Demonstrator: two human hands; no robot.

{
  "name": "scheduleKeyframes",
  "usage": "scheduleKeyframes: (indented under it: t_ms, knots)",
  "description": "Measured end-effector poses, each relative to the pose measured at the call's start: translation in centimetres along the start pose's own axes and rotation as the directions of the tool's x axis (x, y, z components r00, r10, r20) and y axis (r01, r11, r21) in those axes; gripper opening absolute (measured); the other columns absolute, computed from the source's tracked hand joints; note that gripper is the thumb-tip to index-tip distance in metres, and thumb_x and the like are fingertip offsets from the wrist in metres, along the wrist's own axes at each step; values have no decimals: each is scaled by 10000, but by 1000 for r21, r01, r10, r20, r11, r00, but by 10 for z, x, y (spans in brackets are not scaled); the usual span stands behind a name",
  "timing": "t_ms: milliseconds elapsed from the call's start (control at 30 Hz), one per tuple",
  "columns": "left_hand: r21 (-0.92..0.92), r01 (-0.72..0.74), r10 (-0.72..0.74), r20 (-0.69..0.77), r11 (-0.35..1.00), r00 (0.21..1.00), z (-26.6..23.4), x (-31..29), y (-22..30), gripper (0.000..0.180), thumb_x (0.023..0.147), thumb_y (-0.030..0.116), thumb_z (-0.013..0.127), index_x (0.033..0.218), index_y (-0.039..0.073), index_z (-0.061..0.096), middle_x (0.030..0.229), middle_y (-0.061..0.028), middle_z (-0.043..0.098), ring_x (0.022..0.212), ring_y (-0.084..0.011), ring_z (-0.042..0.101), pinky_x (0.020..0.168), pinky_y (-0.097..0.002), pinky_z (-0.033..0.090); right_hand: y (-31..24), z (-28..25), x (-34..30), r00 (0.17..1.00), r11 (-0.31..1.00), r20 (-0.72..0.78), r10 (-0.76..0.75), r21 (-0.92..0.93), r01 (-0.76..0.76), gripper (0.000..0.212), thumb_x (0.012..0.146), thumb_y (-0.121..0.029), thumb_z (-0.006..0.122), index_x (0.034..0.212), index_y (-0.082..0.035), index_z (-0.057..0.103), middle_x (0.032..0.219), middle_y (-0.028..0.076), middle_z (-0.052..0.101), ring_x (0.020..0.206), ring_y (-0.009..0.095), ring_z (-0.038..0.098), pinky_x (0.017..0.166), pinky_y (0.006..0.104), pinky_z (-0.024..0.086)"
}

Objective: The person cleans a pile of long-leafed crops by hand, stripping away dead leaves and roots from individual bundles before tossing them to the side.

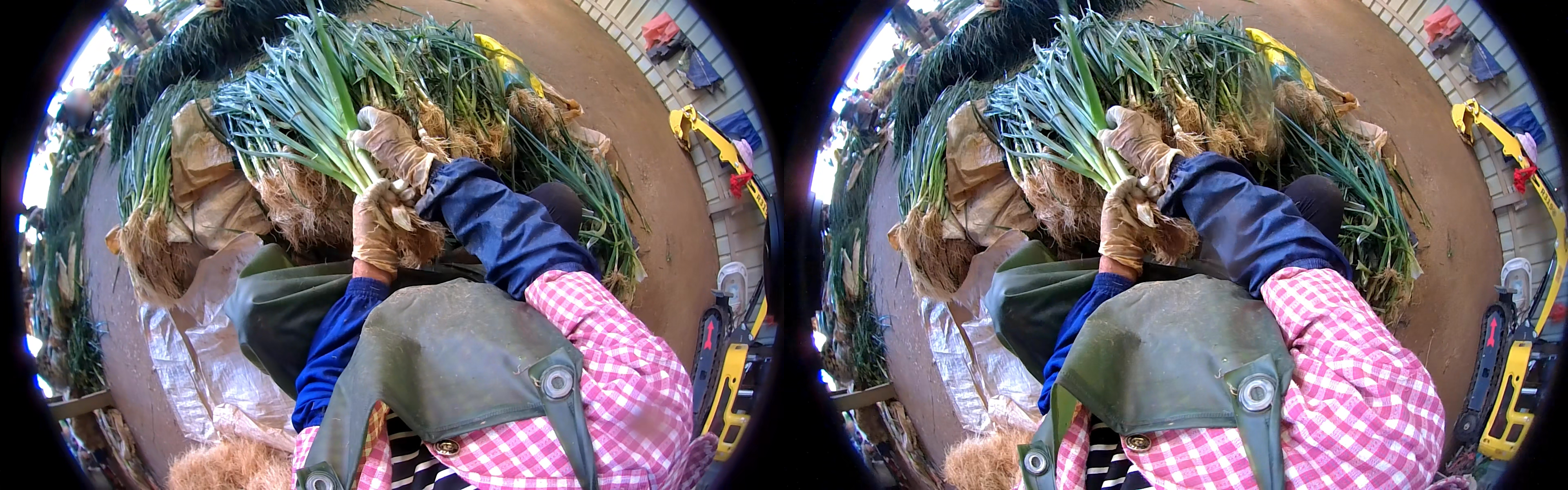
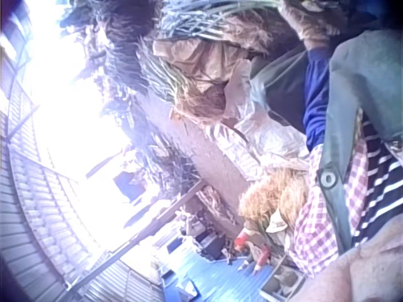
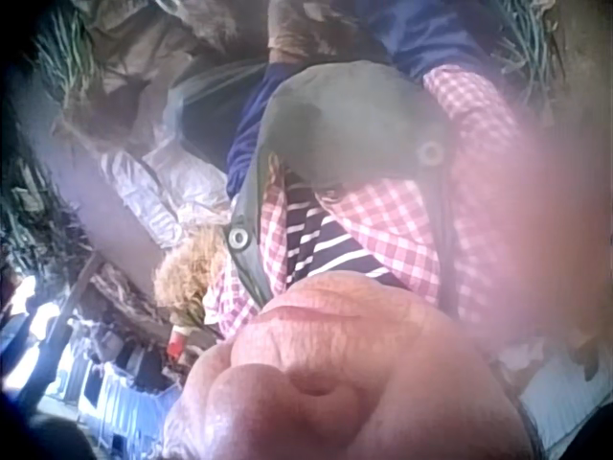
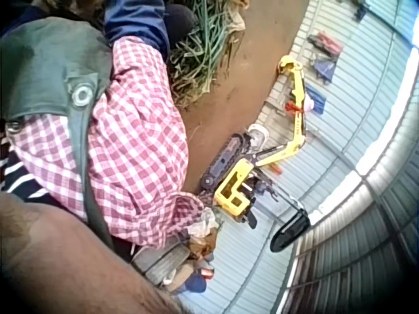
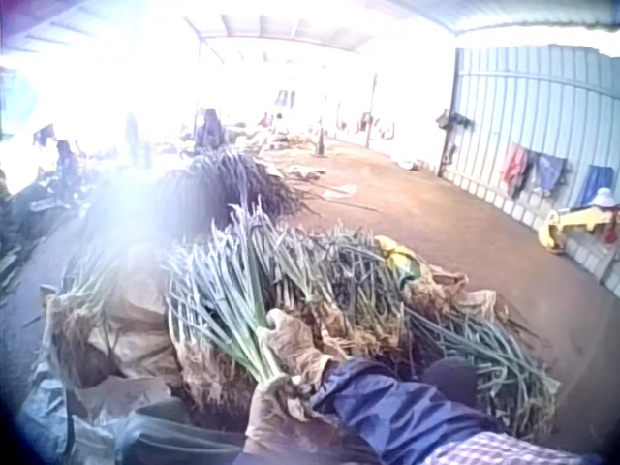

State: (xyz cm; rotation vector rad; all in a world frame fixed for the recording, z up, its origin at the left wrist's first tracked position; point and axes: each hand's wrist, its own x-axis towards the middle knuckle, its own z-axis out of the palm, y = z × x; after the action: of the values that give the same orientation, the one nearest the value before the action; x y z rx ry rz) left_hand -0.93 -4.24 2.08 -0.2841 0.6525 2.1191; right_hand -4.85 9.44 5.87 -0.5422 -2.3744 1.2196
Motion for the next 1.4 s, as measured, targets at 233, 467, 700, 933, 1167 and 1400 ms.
scheduleKeyframes:
  t_ms: [233, 467, 700, 933, 1167, 1400]
  knots:
    - [-113, -122, 145, 224, 986, 964, -31, 19, 19, 193, 876, 140, 570, 986, -18, 554, 822, -105, 621, 698, -224, 591, 650, -341, 519, -48, -48, -68, 986, 655, 165, -27, 748, -107, 168, 882, -132, 575, 997, -11, 591, 818, 63, 647, 675, 110, 581, 612, 233, 484]
    - [-25, 6, 2, 303, 1000, 953, 13, -5, 22, 266, 898, 207, 591, 1081, 13, 595, 865, -127, 630, 695, -237, 597, 623, -323, 518, -31, -55, -69, 984, 339, 161, -75, 932, -126, 212, 928, -213, 518, 964, -9, 564, 868, 96, 631, 723, 160, 638, 667, 298, 561]
    - [-109, 5, 21, 230, 994, 973, -2, 16, 17, 161, 870, 72, 609, 963, -57, 584, 795, -95, 582, 733, -194, 581, 712, -317, 538, -32, -132, -124, 955, 687, 297, 18, 690, -227, 173, 895, -164, 565, 1030, -60, 536, 846, 21, 595, 604, 31, 495, 506, 161, 426]
    - [67, 72, -95, 462, 995, 882, 12, 13, 19, 448, 920, 176, 517, 1302, -41, 430, 1144, -266, 595, 1028, -390, 612, 815, -453, 548, 58, -399, -236, 838, 366, -19, 545, -894, -258, 233, 863, -303, 601, 930, -85, 650, 850, 79, 644, 749, 161, 608, 664, 307, 481]
    - [178, 55, -89, 188, 983, 978, 37, -5, 12, 337, 905, 154, 517, 1198, -4, 568, 870, -131, 651, 632, -197, 607, 565, -311, 528, -44, -205, -169, 962, 970, 211, 172, -208, -128, 615, 820, -371, 649, 1322, -54, 490, 1239, 168, 580, 1113, 274, 570, 938, 379, 460]
    - [87, 114, -138, 364, 990, 921, 3, 30, 5, 431, 909, 239, 572, 1256, -13, 531, 1138, -173, 619, 991, -250, 608, 886, -352, 498, -26, -89, -100, 880, 847, 467, -86, -430, 311, 241, 797, -164, 565, 1011, -82, 638, 932, 128, 655, 838, 306, 635, 758, 397, 487]
